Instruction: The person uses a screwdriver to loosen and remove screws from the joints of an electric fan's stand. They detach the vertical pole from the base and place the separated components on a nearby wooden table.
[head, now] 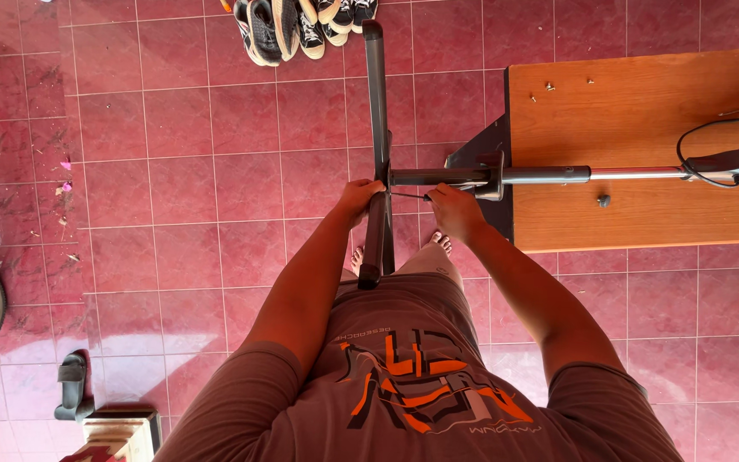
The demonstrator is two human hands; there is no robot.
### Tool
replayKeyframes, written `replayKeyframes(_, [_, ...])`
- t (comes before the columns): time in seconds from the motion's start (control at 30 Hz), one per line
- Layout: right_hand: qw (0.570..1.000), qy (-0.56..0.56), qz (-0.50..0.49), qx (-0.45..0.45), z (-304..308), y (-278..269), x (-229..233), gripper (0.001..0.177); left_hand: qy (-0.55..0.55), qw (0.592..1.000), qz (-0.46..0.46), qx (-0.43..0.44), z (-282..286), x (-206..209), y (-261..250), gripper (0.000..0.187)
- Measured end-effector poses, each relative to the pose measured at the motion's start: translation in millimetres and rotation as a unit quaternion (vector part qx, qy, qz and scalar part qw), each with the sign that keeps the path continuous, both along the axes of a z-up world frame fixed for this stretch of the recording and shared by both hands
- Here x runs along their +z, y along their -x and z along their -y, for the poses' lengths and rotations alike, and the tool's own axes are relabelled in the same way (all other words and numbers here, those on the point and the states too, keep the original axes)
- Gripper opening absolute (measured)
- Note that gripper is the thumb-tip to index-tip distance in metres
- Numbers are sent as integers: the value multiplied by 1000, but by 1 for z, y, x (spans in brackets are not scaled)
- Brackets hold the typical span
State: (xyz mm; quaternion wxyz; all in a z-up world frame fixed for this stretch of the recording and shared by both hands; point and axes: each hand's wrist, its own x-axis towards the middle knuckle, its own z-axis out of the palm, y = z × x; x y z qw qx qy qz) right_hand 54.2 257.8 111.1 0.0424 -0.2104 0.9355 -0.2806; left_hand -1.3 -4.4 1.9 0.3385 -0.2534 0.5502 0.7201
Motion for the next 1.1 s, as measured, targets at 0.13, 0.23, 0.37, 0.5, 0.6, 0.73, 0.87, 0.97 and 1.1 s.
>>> replayKeyframes(0.13, [991, 2, -134, -4, 7, -8, -3, 20, -4, 1000, -9, 10, -2, 0, -3, 21])
replayKeyframes(0.23, [996, 32, -76, -45, 12, -9, -24, 18, 10, 1000, 4, 4, 1, 5, -1, 20])
replayKeyframes(0.37, [998, -46, 18, -32, 8, -5, -51, 8, 19, 1000, 2, 0, 0, 10, -2, 21])
replayKeyframes(0.5, [998, -42, -39, 32, -2, -6, -47, 9, 26, 1000, -4, 0, -3, 8, -1, 21])
replayKeyframes(0.6, [985, -80, -152, 27, 4, -8, -27, 13, 3, 1000, -13, 1, 0, 4, 0, 21])
replayKeyframes(0.73, [996, -18, -91, -5, 9, -10, -12, 8, -3, 1000, -20, 4, -1, -8, -5, 21])
replayKeyframes(0.87, [999, -41, 8, -4, 6, 1, -17, 14, -3, 999, -37, 16, -4, -18, -2, 22])
replayKeyframes(0.97, [998, -12, -8, 55, 0, 1, -25, 10, 9, 999, -43, 24, -4, -22, -4, 21])
replayKeyframes(1.1, [997, -15, -67, 37, -5, -9, -25, 15, 10, 999, -32, 36, -5, -19, -6, 20])
